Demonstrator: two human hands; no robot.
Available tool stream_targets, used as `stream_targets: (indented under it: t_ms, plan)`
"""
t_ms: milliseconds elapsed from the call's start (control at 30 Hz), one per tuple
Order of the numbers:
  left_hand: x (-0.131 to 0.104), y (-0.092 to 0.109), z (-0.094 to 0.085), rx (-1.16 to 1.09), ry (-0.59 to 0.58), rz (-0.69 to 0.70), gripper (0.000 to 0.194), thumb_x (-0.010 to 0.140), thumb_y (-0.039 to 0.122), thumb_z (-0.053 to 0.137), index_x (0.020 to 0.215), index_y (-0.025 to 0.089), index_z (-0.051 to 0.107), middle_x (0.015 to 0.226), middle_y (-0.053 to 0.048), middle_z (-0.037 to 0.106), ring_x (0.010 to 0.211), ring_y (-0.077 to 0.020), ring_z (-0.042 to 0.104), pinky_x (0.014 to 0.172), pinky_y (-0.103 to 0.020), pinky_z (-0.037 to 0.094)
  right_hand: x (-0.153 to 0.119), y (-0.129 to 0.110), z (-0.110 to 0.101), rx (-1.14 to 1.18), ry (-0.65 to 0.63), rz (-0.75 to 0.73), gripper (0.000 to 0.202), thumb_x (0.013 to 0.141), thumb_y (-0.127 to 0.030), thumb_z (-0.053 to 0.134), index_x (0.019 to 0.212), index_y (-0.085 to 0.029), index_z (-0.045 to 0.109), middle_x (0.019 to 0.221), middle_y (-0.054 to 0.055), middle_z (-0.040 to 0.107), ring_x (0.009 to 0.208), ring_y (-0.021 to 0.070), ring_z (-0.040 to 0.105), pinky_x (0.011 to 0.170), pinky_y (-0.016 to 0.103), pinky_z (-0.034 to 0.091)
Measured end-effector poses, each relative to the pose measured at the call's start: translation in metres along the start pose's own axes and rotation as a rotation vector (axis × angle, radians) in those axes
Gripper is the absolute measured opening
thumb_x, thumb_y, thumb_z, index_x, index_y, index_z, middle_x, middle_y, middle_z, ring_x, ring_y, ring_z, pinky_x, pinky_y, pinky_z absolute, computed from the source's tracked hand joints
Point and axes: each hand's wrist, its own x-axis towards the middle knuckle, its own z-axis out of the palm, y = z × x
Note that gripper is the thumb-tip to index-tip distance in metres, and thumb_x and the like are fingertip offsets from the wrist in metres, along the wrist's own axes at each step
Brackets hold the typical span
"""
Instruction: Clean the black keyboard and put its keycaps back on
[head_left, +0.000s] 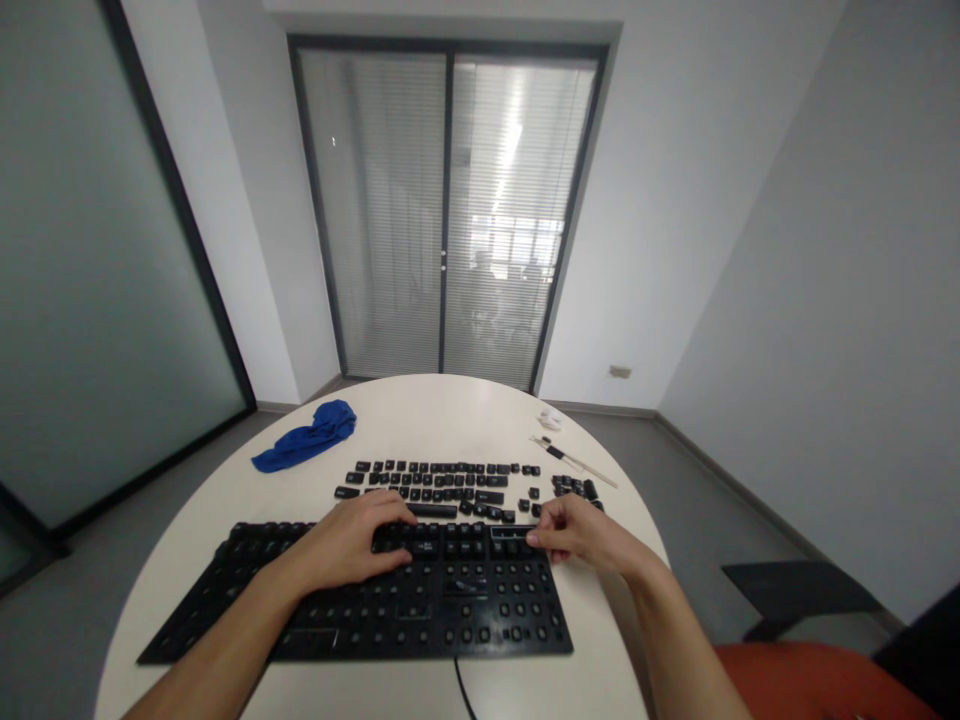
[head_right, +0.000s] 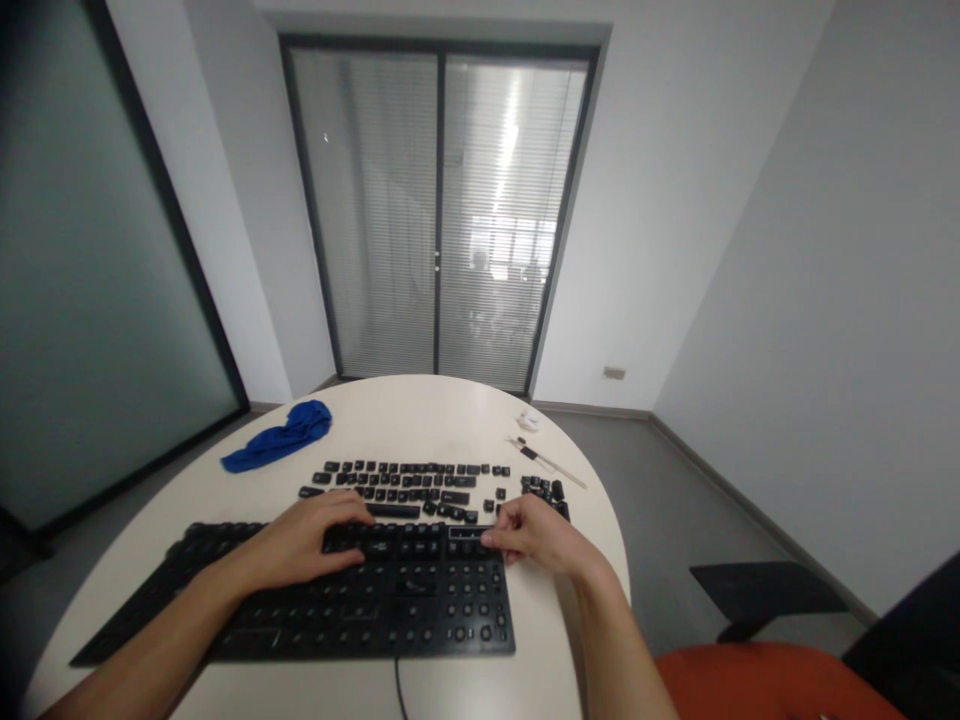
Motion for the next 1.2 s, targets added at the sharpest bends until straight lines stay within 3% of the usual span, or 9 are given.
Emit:
stream_targets:
  t_ms: [400, 933, 1067, 1200]
  plan:
    - [0.0, 0.001, 0.0, -0.007, 0.001, 0.007, 0.025, 0.085, 0.034, 0.069, 0.108, 0.026, 0.065, 0.108, -0.003, 0.064, 0.101, -0.0232, 0.061, 0.091, -0.037, 0.049, 0.001, 0.002, 0.001, 0.011, 0.051, 0.042, 0.047, 0.064, -0.055, 0.081, 0.065, -0.019, 0.052, 0.053, -0.004, 0.056, 0.049, 0.0112, 0.054, 0.048, 0.022, 0.038]
    - [0.001, 0.002, 0.0, -0.011, 0.004, -0.002, 0.026, 0.084, 0.034, 0.07, 0.108, 0.026, 0.066, 0.107, -0.003, 0.065, 0.099, -0.0231, 0.061, 0.089, -0.037, 0.049, 0.01, 0.019, -0.002, -0.029, -0.028, 0.167, 0.055, 0.058, -0.062, 0.082, 0.065, -0.02, 0.047, 0.044, -0.008, 0.049, 0.042, 0.0098, 0.051, 0.041, 0.02, 0.033]
    - [0.001, 0.004, -0.001, 0.002, -0.002, -0.006, 0.026, 0.084, 0.034, 0.07, 0.108, 0.026, 0.066, 0.106, -0.003, 0.065, 0.1, -0.0233, 0.061, 0.09, -0.037, 0.048, 0.007, 0.017, -0.003, -0.021, -0.008, 0.138, 0.05, 0.06, -0.057, 0.083, 0.068, -0.019, 0.05, 0.05, -0.008, 0.049, 0.043, 0.0088, 0.048, 0.042, 0.021, 0.033]
    - [0.001, 0.006, -0.003, -0.01, -0.002, -0.014, 0.024, 0.084, 0.034, 0.069, 0.107, 0.026, 0.066, 0.106, -0.003, 0.065, 0.099, -0.023, 0.062, 0.089, -0.036, 0.049, 0.005, 0.002, -0.005, -0.104, 0.021, -0.027, 0.038, 0.067, -0.045, 0.082, 0.078, -0.016, 0.06, 0.058, -0.007, 0.05, 0.051, 0.0088, 0.045, 0.05, 0.022, 0.033]
